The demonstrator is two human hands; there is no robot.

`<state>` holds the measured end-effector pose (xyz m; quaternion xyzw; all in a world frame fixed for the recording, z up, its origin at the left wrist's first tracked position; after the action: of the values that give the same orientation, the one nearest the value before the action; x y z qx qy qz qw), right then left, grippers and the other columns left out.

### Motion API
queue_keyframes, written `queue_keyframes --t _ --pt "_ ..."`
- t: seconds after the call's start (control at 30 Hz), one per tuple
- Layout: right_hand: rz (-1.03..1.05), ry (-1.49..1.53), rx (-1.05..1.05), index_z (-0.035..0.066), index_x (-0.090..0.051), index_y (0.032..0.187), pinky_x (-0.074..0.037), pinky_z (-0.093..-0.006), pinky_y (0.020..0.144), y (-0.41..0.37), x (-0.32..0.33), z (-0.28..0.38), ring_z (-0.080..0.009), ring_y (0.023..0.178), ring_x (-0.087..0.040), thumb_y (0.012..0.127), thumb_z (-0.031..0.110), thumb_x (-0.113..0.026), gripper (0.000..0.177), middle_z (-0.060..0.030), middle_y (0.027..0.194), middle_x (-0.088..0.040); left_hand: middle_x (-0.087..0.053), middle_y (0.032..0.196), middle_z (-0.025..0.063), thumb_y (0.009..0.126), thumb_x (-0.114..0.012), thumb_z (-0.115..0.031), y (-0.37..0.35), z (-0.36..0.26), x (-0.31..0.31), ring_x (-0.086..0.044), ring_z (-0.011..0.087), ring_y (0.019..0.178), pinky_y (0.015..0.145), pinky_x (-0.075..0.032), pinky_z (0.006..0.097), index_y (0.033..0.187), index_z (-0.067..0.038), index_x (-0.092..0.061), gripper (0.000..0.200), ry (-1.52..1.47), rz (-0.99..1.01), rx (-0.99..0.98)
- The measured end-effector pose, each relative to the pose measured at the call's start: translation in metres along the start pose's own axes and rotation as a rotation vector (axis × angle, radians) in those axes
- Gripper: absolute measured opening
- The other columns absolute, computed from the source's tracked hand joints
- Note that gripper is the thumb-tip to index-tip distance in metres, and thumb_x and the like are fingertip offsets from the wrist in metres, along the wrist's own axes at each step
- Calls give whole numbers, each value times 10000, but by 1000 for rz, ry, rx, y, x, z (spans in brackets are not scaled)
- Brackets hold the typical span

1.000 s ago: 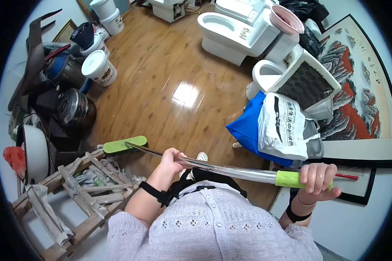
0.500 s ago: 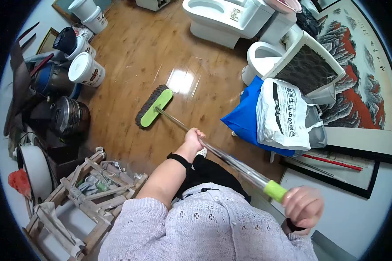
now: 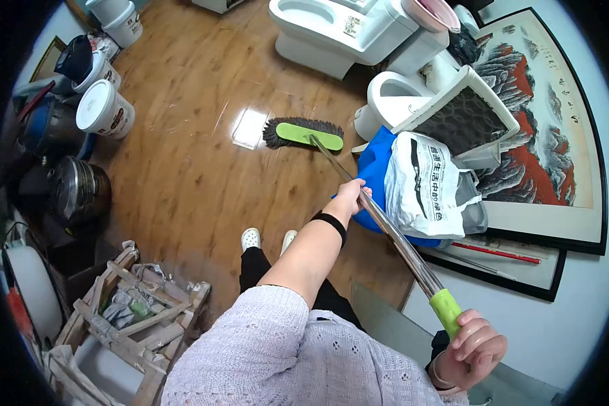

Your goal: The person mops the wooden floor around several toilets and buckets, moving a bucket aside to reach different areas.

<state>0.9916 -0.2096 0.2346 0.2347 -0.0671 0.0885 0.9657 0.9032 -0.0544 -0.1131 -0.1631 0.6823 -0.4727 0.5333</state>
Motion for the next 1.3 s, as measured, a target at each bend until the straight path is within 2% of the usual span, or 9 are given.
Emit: queue_keyframes --t 0.23,0.43,0.5,0.7,0.77,0.8,0.9,1.13,1.3 --pt "-49 99 139 113 -326 593 -365 -286 587 23 -18 30 -99 436 -394 784 206 -292 216 17 447 -374 -434 612 87 772 -372 -87 -51 -13 36 -468 168 532 493 -445 290 771 14 -367 101 24 144 62" --pt "113 458 36 108 -393 471 -442 -255 472 42 -32 56 -116 327 -453 734 156 -425 269 -4 392 -458 -471 674 126 786 -378 -102 -152 -22 132 -485 212 613 592 -440 311 779 20 -387 123 -194 114 -38" --pt "240 453 33 121 -381 497 -454 -246 475 46 -44 49 -106 351 -475 758 198 -401 273 4 407 -474 -471 665 121 776 -387 -92 -189 -31 169 -486 210 622 612 -434 306 748 23 -400 120 -326 127 -4" --pt "699 1005 -144 83 -396 460 -400 -292 440 14 -127 -7 -163 366 -441 711 184 -465 280 -30 418 -445 -416 513 63 663 -378 -47 -223 -53 313 -432 159 488 501 -414 251 568 -42 -365 96 -396 -273 -252" --pt "771 925 -325 73 -392 453 -378 -303 512 -7 -142 -18 -165 411 -434 671 170 -485 257 -35 443 -452 -378 443 38 618 -365 -36 -221 -58 352 -410 128 439 480 -391 217 518 -76 -327 114 -371 -280 -319" --pt "772 930 -319 73 -392 453 -378 -303 512 -11 -143 -24 -165 411 -434 671 170 -485 257 -35 443 -452 -343 410 21 590 -352 -42 -214 -63 362 -364 123 383 426 -355 218 498 -98 -299 120 -547 -403 -250" --pt "790 927 -351 76 -395 450 -344 -301 562 -18 -137 -39 -162 449 -432 646 164 -473 229 -31 461 -457 -326 394 16 585 -338 -64 -189 -65 365 -329 139 348 384 -325 235 482 -110 -289 123 -494 -459 -225" --pt "568 939 -244 90 -398 438 -334 -287 552 -2 -53 -43 -151 449 -450 646 170 -452 230 -20 452 -465 -331 390 18 611 -325 -80 -155 -51 243 -330 144 337 353 -307 247 476 -112 -290 143 -411 -484 -98" --pt "229 698 -207 114 -368 428 -341 -272 544 -19 33 -30 -118 404 -426 700 176 -475 299 -1 408 -434 -359 432 37 735 -326 -104 -82 -8 169 -354 146 340 308 -323 256 621 -74 -342 119 -150 -451 -27"
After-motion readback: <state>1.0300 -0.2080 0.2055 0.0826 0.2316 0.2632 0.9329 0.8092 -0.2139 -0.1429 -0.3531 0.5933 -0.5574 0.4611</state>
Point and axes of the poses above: each hand's wrist, its own y-axis towards the middle knuckle, its own x-axis out of the back of the hand, z = x × y, the point moved 2 cm from there along y, towards the middle knuckle
